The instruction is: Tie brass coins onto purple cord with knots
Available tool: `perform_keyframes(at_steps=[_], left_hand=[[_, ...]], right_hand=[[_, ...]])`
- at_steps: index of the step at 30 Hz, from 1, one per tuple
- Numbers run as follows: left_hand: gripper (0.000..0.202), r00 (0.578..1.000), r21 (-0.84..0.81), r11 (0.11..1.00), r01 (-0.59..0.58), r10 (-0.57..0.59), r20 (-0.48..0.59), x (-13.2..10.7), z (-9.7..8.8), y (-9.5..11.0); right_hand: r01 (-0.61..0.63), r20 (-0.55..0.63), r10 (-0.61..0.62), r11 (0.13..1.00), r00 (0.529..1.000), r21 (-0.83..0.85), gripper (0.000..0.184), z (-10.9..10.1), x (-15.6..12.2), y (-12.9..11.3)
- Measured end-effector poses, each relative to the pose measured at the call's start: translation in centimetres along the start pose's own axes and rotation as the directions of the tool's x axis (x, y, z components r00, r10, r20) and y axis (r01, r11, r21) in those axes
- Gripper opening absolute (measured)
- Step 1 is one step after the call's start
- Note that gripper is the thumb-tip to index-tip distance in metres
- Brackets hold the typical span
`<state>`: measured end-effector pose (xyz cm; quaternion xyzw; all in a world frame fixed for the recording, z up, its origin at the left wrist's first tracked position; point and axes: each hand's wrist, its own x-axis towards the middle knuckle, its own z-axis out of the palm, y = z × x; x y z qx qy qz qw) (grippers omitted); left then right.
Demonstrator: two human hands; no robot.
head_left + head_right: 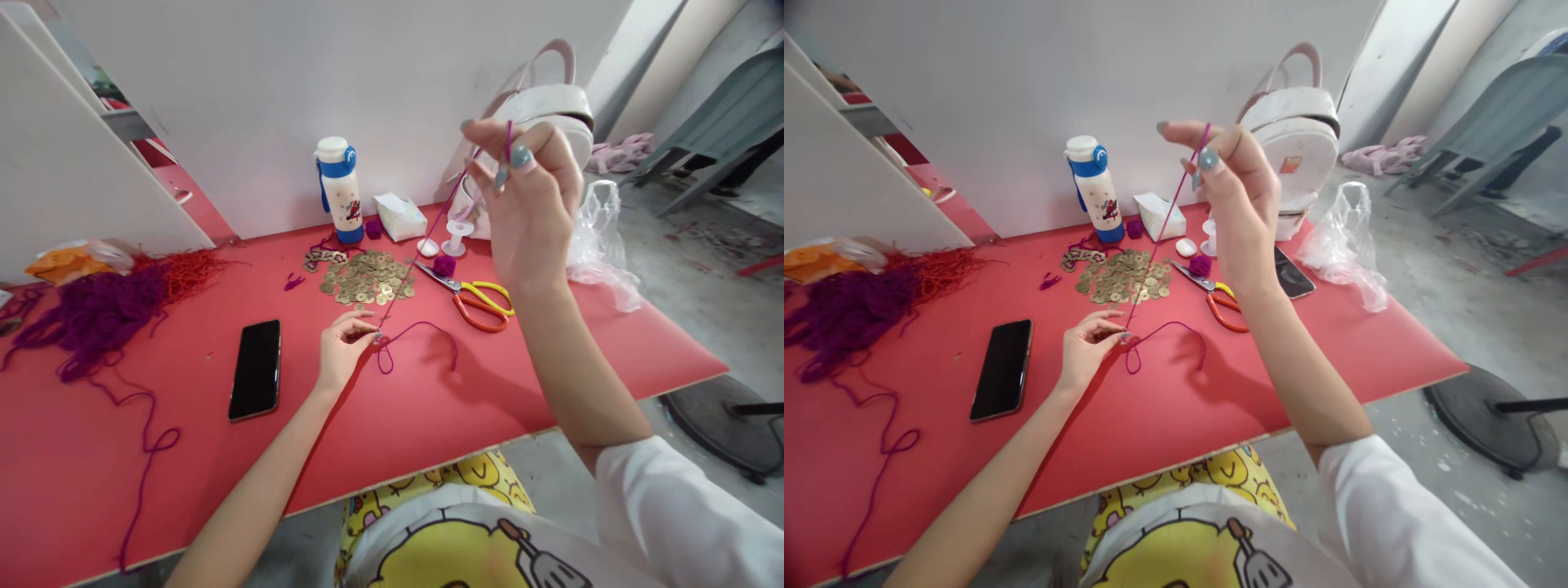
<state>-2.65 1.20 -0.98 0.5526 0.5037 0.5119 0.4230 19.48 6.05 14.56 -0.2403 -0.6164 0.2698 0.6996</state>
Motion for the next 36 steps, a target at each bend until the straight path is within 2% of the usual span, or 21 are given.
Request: perform_keyframes(at_steps=[5,9,13,17,20,21,23,25,26,28,29,31,34,36], left_hand=[[0.012,0.993,-0.057,0.998,-0.013,0.019,0.120,-0.6,0.3,0.9],[0.013,0.980,-0.119,0.992,0.051,-0.027,0.195,-0.9,0.7,0.7],[0.015,0.982,-0.105,0.985,0.136,-0.120,0.145,-0.6,0.6,0.2],[0.020,0.988,-0.125,0.980,0.153,-0.148,0.049,-0.1,0.4,0.2],[0.025,0.984,-0.165,0.970,0.179,-0.178,0.021,0.0,0.3,0.2],[0.027,0.981,-0.184,0.964,0.191,-0.191,0.019,0.1,0.3,0.3],[0.030,0.974,-0.230,0.948,0.221,-0.224,0.013,0.1,0.4,0.3],[0.033,0.969,-0.266,0.935,0.236,-0.247,-0.008,0.2,0.4,0.4],[0.034,0.968,-0.276,0.933,0.232,-0.249,-0.027,0.2,0.3,0.4],[0.035,0.968,-0.294,0.931,0.216,-0.244,-0.064,0.2,0.3,0.5],[0.036,0.967,-0.304,0.929,0.213,-0.246,-0.073,0.2,0.2,0.5],[0.038,0.965,-0.317,0.923,0.219,-0.253,-0.071,0.2,0.1,0.6],[0.035,0.966,-0.302,0.929,0.214,-0.247,-0.075,0.2,0.1,0.6],[0.031,0.965,-0.294,0.933,0.209,-0.245,-0.091,0.2,0.1,0.6]], right_hand=[[0.096,-0.064,-0.107,0.984,0.992,-0.149,0.013,-0.7,1.2,1.0],[0.069,-0.067,-0.086,0.971,0.994,-0.230,0.015,-1.6,1.9,2.4],[0.035,-0.110,-0.064,0.969,0.992,-0.246,0.015,-2.1,2.0,2.6],[0.017,-0.165,-0.064,0.963,0.984,-0.268,0.015,-2.4,1.9,2.8],[0.028,-0.188,-0.085,0.957,0.979,-0.288,0.014,-3.1,2.0,3.9],[0.019,-0.173,-0.077,0.950,0.982,-0.312,0.013,-3.3,2.0,4.3],[-0.035,-0.072,0.008,0.922,0.997,-0.385,0.006,-3.6,1.6,5.0],[-0.098,0.096,0.162,0.875,0.982,-0.473,0.026,-3.3,0.5,5.2],[-0.111,0.170,0.226,0.855,0.959,-0.506,0.036,-2.8,-0.4,5.2],[-0.146,0.282,0.324,0.848,0.903,-0.510,0.032,-1.5,-2.9,4.9],[-0.189,0.347,0.393,0.847,0.851,-0.496,0.025,-0.7,-4.5,4.8],[-0.319,0.466,0.530,0.829,0.708,-0.459,0.020,0.8,-7.8,4.7],[-0.523,0.508,0.676,0.736,0.535,-0.429,0.029,2.3,-12.1,5.3],[-0.625,0.535,0.731,0.663,0.423,-0.412,0.025,2.3,-13.5,5.7]])
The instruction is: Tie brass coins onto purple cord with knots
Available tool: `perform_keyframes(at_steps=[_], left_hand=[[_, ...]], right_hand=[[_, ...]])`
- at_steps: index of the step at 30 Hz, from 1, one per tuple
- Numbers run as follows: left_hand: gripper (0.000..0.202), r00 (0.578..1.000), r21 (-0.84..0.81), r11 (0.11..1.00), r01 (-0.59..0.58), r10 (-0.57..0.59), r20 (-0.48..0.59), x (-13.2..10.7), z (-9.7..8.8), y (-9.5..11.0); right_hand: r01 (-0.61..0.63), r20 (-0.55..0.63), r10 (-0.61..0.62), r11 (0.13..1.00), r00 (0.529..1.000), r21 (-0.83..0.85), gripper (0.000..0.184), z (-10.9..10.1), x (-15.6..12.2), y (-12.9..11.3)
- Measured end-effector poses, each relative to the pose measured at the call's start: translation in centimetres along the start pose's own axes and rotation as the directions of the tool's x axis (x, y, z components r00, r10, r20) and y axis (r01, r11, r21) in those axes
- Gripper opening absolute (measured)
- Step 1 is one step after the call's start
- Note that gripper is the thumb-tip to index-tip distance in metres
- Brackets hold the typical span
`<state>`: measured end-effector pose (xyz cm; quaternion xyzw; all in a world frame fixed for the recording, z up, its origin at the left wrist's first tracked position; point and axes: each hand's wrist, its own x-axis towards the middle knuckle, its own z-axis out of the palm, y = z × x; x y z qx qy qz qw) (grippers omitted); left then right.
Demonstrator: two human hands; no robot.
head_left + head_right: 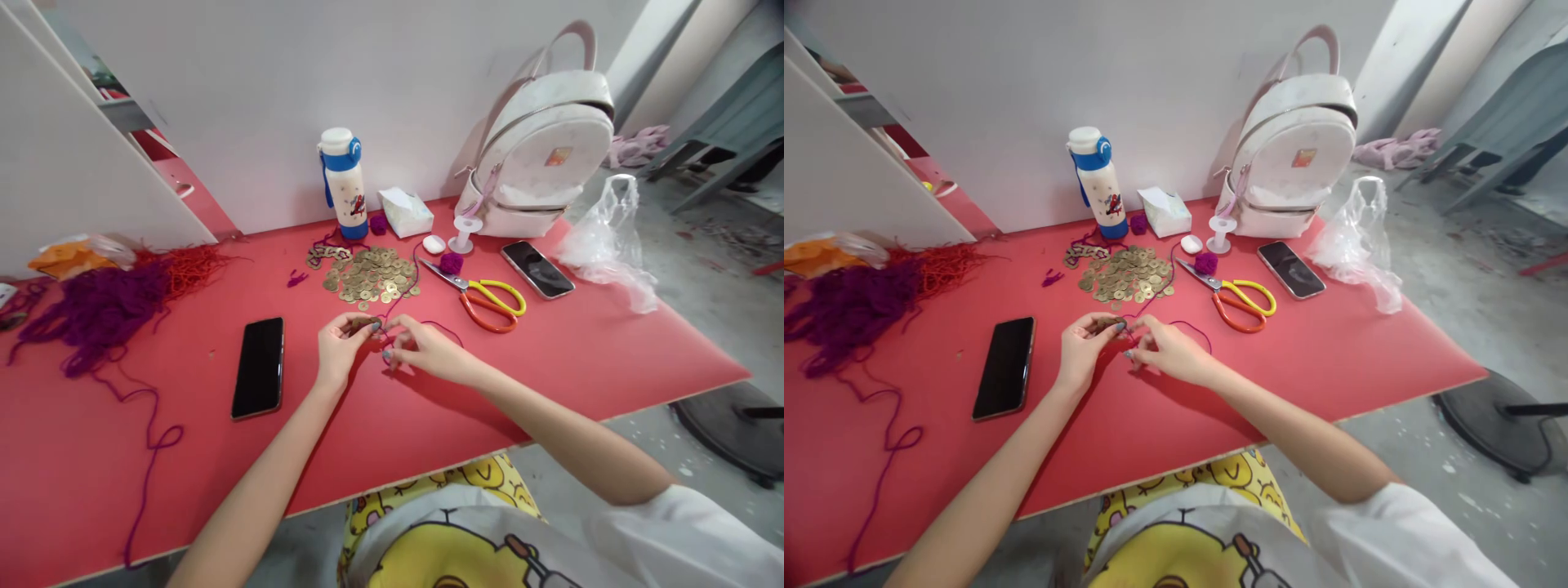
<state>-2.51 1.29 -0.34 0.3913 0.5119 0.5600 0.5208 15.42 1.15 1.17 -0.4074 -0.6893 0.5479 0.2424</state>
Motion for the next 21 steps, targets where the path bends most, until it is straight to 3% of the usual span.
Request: perform_keyframes(at_steps=[2,3,6,8,11,14,16,18,21], left_hand=[[0.031,1.000,-0.005,1.000,0.007,-0.007,-0.015,0.0,0.1,0.0],[0.031,1.000,-0.010,1.000,0.012,-0.012,-0.021,0.0,0.1,0.1],[0.030,0.999,-0.022,1.000,0.019,-0.019,-0.033,-0.1,0.2,0.2],[0.029,0.999,-0.029,0.999,0.022,-0.023,-0.038,-0.2,0.3,0.2],[0.030,0.999,-0.040,0.999,0.022,-0.024,-0.045,-0.2,0.3,0.1],[0.031,0.999,-0.051,0.999,0.012,-0.015,-0.051,-0.1,0.2,0.0],[0.031,0.999,-0.049,0.999,0.005,-0.007,-0.053,0.0,0.1,-0.1],[0.032,0.998,-0.038,0.999,-0.004,0.002,-0.057,0.0,0.0,-0.1],[0.031,0.998,-0.017,1.000,-0.011,0.010,-0.067,0.0,-0.1,-0.2]], right_hand=[[-0.022,0.047,0.020,0.999,0.999,0.029,0.017,-0.3,-0.4,0.3],[-0.010,0.040,0.009,1.000,0.999,0.026,0.022,-0.9,-0.7,0.1],[0.129,-0.108,-0.130,0.991,0.986,-0.017,0.034,-3.5,-1.9,-1.2],[0.257,-0.244,-0.254,0.966,0.936,-0.020,0.035,-5.4,-3.0,-2.2],[0.372,-0.451,-0.297,0.925,0.841,0.084,0.035,-8.3,-4.9,-3.5],[0.560,-0.584,-0.344,0.794,0.735,0.237,0.030,-10.7,-6.9,-4.6],[0.647,-0.647,-0.366,0.715,0.669,0.265,0.037,-12.0,-8.0,-5.2],[0.625,-0.688,-0.370,0.765,0.625,0.157,0.034,-12.8,-8.8,-5.4],[0.496,-0.727,-0.360,0.868,0.585,-0.031,0.018,-13.3,-9.2,-5.1]])
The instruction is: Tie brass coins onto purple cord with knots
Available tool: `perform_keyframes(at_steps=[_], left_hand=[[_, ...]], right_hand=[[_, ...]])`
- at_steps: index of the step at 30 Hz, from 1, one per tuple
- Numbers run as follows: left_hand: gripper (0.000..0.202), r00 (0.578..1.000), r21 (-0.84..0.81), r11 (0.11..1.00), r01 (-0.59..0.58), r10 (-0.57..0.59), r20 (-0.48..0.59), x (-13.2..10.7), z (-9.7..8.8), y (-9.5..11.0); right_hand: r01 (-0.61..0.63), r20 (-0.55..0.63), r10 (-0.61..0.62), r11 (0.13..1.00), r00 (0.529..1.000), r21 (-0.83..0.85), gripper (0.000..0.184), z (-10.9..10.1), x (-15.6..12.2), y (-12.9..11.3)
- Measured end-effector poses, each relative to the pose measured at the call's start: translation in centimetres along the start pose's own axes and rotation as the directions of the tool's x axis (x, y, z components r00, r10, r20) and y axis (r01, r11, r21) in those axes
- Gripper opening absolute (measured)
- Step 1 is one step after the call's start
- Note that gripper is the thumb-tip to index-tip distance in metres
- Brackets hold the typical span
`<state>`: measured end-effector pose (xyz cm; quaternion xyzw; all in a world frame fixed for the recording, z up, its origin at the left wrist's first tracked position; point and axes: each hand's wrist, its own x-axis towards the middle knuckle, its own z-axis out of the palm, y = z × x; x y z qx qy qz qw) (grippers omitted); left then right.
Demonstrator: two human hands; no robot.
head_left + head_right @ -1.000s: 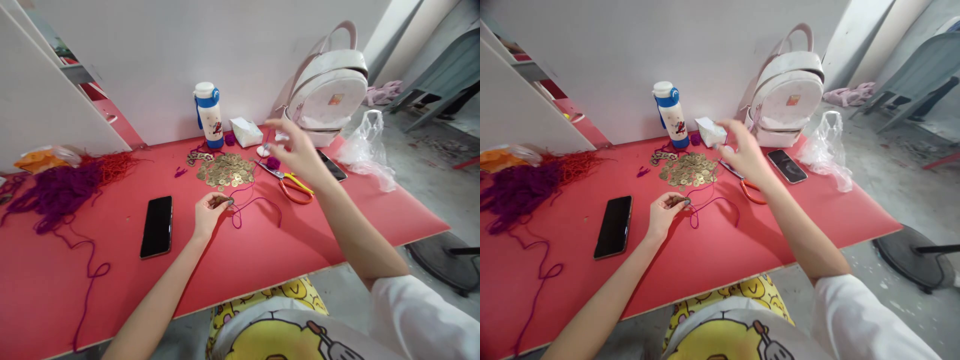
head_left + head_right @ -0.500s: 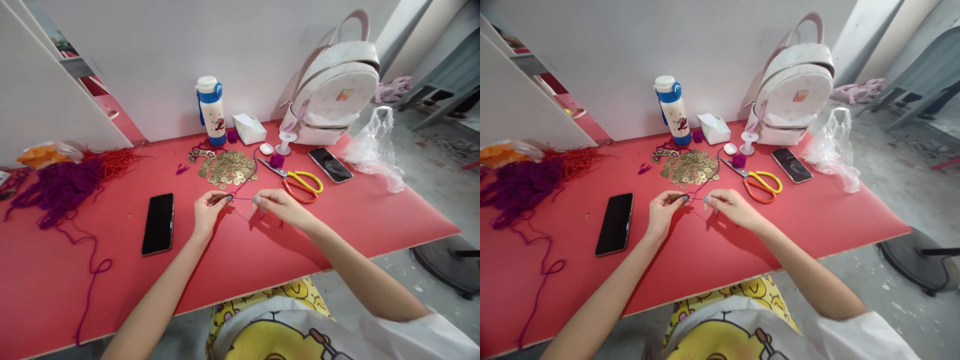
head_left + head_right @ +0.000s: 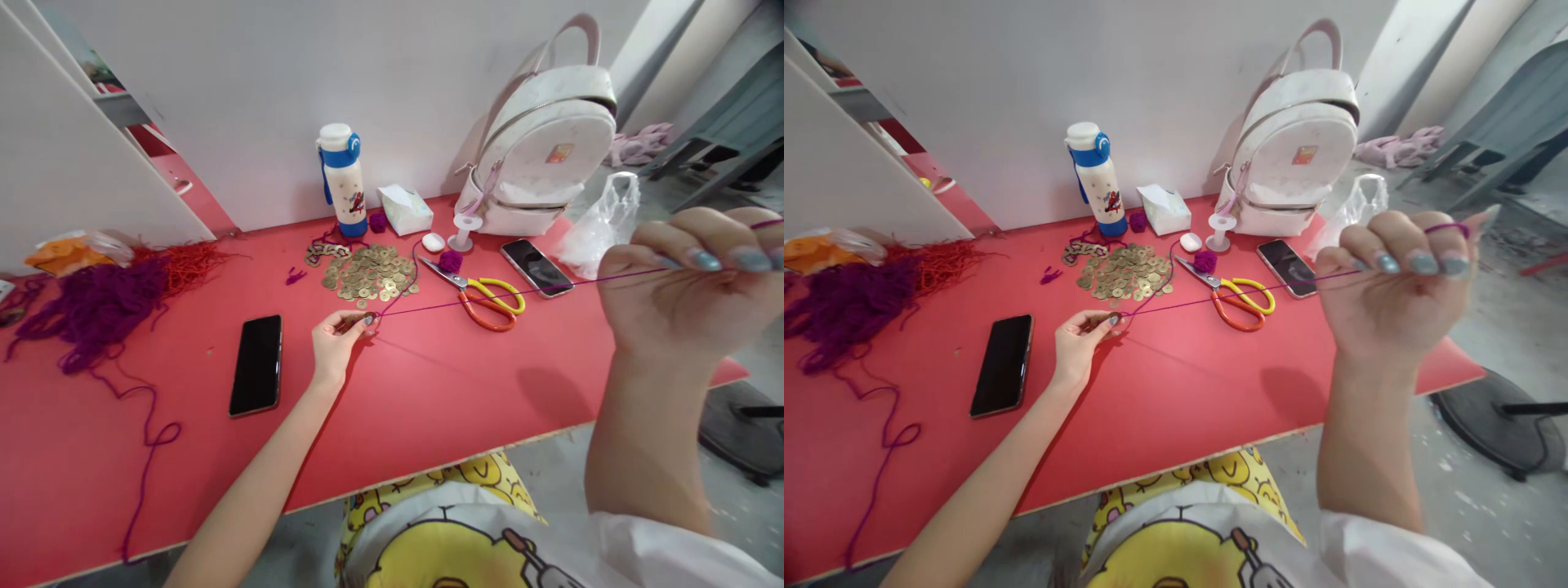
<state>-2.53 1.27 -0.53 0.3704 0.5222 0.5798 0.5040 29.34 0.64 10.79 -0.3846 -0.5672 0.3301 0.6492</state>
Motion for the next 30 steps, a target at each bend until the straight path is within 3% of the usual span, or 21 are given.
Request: perform_keyframes(at_steps=[5,10,12,14,16,18,22,24,28,30], left_hand=[[0.027,1.000,0.009,1.000,-0.021,0.021,-0.010,0.1,-0.1,-0.2],[0.022,0.998,0.055,0.997,-0.059,0.060,-0.019,0.1,-0.3,-0.3],[0.021,0.997,0.085,0.993,-0.077,0.079,-0.019,0.1,-0.2,-0.3],[0.020,0.996,0.091,0.992,-0.087,0.089,-0.009,0.0,-0.1,-0.2],[0.022,0.996,0.086,0.993,-0.086,0.086,0.007,-0.1,0.1,-0.1],[0.024,0.996,0.087,0.993,-0.085,0.084,0.020,-0.3,0.2,0.0],[0.023,0.995,0.100,0.991,-0.092,0.087,0.058,-0.4,0.3,0.1],[0.022,0.993,0.103,0.990,-0.099,0.092,0.077,-0.5,0.3,0.1],[0.022,0.992,0.087,0.992,-0.088,0.079,0.103,-0.6,0.4,0.1],[0.022,0.991,0.083,0.994,-0.076,0.066,0.113,-0.7,0.5,0.1]], right_hand=[[0.043,-0.132,-0.051,0.997,0.990,-0.063,0.011,-1.3,0.1,1.0],[0.060,-0.199,-0.036,0.992,0.979,0.114,0.035,-0.6,0.4,1.1],[-0.026,-0.122,0.033,0.998,0.992,0.065,0.049,1.1,0.2,1.2],[-0.162,0.069,0.162,0.987,0.984,-0.008,0.057,3.2,-0.2,1.6],[-0.258,0.230,0.269,0.963,0.935,-0.078,0.045,5.4,-0.5,2.4],[-0.283,0.358,0.300,0.954,0.884,-0.100,0.025,7.5,-0.8,3.7],[-0.290,0.436,0.321,0.947,0.841,-0.138,0.017,11.0,-1.7,7.3],[-0.347,0.486,0.360,0.930,0.796,-0.122,0.014,12.3,-2.4,9.0],[-0.508,0.538,0.445,0.861,0.716,-0.036,0.014,13.6,-3.9,11.1],[-0.511,0.536,0.453,0.858,0.712,-0.046,0.015,13.6,-4.4,11.6]])
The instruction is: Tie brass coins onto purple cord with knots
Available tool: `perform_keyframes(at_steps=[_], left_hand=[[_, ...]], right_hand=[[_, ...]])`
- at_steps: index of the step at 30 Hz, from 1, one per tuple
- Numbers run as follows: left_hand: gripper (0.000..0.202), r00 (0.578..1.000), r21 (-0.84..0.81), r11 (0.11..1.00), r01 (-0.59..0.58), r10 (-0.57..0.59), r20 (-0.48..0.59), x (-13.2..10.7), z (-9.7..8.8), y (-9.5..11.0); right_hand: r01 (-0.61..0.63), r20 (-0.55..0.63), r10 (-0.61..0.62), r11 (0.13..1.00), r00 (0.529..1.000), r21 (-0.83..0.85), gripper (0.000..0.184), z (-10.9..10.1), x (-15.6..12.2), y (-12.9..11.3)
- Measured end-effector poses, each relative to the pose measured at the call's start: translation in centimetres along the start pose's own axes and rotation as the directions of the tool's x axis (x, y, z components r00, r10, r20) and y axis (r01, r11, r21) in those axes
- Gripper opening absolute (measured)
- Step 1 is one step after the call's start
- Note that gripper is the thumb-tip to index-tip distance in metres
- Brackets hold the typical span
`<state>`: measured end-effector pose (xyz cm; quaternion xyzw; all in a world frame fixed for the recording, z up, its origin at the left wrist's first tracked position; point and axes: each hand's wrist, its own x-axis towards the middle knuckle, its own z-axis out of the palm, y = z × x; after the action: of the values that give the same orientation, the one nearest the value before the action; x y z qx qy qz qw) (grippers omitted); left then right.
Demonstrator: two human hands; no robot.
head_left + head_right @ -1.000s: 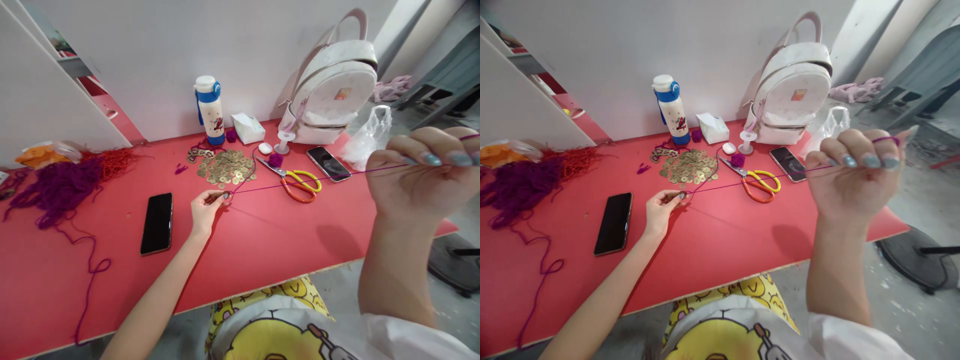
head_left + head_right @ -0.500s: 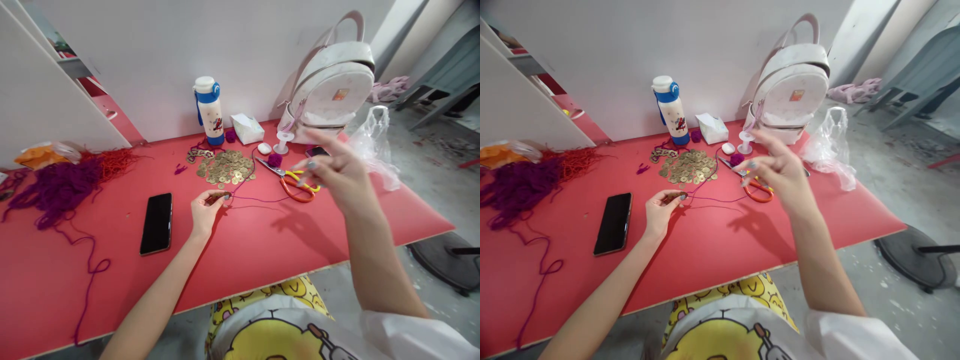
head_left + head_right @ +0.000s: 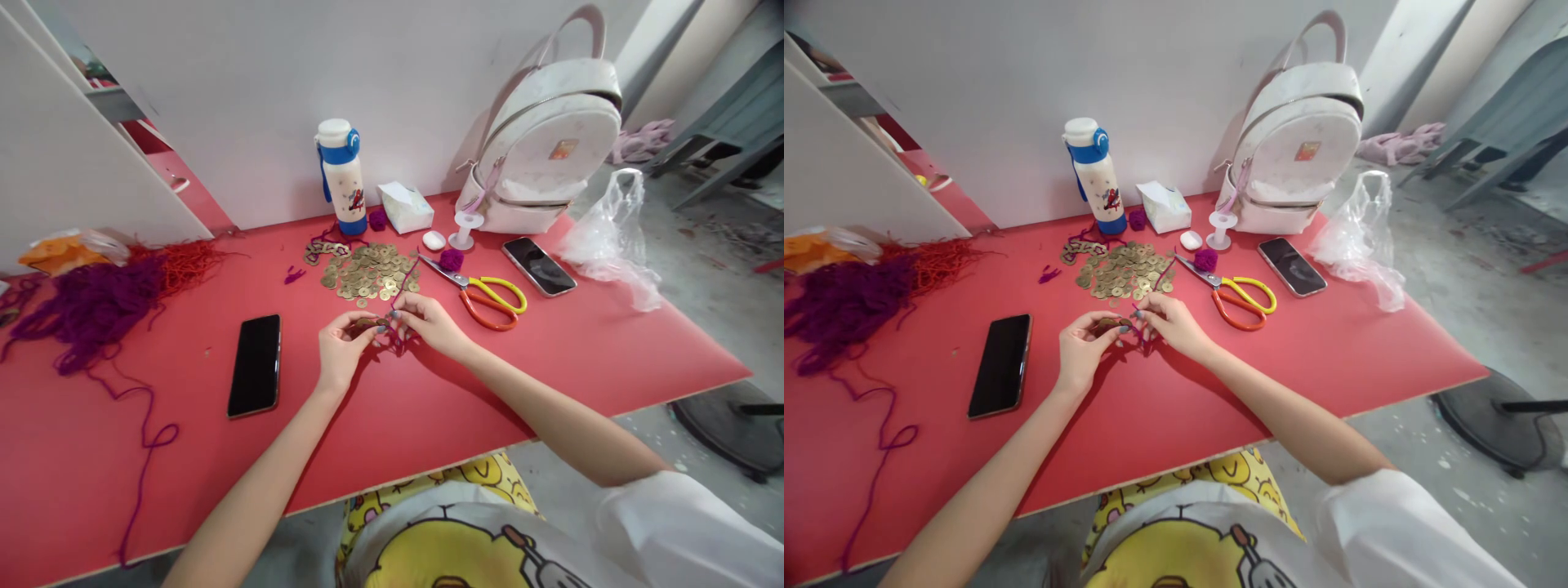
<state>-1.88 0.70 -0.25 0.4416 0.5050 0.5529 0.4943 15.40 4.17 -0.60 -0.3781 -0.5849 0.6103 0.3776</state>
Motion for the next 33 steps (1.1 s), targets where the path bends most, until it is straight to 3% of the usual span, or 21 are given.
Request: perform_keyframes(at_steps=[7,15,26,33], left_hand=[[0.024,1.000,-0.028,0.999,0.020,-0.020,-0.006,-0.1,0.1,0.0],[0.026,1.000,-0.032,0.999,0.027,-0.028,-0.014,-0.1,0.2,0.3],[0.034,0.995,-0.067,0.993,0.099,-0.097,0.033,-0.1,0.3,0.3],[0.031,0.995,-0.042,0.994,0.103,-0.102,0.025,0.0,0.3,-0.1]], right_hand=[[0.082,0.002,-0.084,0.968,0.996,-0.236,0.012,-0.3,-0.7,0.5],[0.063,-0.025,-0.100,0.781,0.995,-0.621,0.013,-0.2,-1.3,-0.7],[0.103,0.045,-0.113,0.585,0.993,-0.805,0.016,0.1,-1.6,-0.6],[0.109,0.047,-0.123,0.563,0.991,-0.819,0.019,0.2,-1.7,-0.7]])
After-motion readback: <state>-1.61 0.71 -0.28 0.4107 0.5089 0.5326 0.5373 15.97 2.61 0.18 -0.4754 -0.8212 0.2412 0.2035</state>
